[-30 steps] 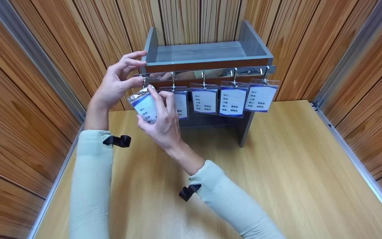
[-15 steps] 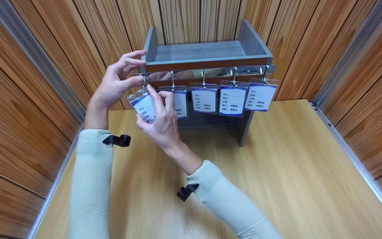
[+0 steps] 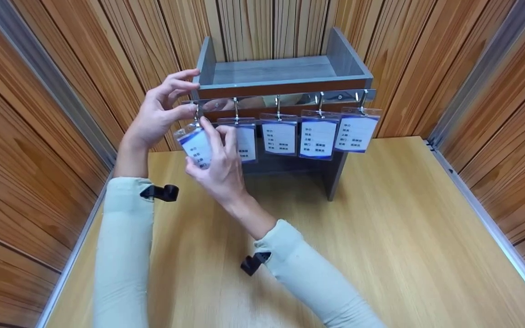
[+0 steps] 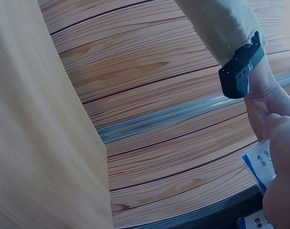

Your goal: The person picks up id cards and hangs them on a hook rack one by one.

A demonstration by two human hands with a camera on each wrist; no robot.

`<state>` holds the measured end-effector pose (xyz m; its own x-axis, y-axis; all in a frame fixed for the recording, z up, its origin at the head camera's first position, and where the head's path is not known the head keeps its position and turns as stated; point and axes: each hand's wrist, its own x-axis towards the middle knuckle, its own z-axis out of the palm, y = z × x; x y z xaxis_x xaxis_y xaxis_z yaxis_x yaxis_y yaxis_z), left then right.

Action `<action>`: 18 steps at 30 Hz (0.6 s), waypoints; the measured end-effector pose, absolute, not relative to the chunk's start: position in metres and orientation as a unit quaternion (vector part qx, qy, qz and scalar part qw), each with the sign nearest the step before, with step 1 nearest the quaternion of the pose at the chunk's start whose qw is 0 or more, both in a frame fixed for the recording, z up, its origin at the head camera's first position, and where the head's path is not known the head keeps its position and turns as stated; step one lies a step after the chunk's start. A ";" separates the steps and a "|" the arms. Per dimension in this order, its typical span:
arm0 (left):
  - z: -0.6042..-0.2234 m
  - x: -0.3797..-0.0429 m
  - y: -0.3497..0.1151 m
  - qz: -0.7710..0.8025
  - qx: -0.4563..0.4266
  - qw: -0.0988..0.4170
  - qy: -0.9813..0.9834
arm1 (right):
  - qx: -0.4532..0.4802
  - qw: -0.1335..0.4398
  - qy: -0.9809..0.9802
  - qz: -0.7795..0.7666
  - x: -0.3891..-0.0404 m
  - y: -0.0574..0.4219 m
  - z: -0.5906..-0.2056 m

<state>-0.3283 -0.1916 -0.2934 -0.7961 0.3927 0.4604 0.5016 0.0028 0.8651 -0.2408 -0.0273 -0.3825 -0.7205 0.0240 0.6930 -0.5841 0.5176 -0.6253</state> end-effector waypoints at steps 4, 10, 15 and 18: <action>-0.293 -0.328 -0.192 -0.633 -0.315 0.040 -0.706 | 0.167 0.327 -0.813 0.452 -0.242 -0.027 -0.384; -0.292 -0.325 -0.191 -0.637 -0.309 0.038 -0.705 | 0.162 0.329 -0.818 0.443 -0.244 -0.028 -0.387; -0.291 -0.325 -0.191 -0.636 -0.309 0.036 -0.706 | 0.158 0.331 -0.816 0.447 -0.244 -0.028 -0.389; -0.290 -0.325 -0.191 -0.637 -0.310 0.036 -0.705 | 0.159 0.339 -0.810 0.451 -0.243 -0.028 -0.390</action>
<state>-0.3246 -0.1906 -0.2904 -0.8052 0.3909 0.4459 0.4835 -0.0025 0.8753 -0.2431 -0.0279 -0.3896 -0.7196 0.0485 0.6927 -0.5637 0.5417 -0.6235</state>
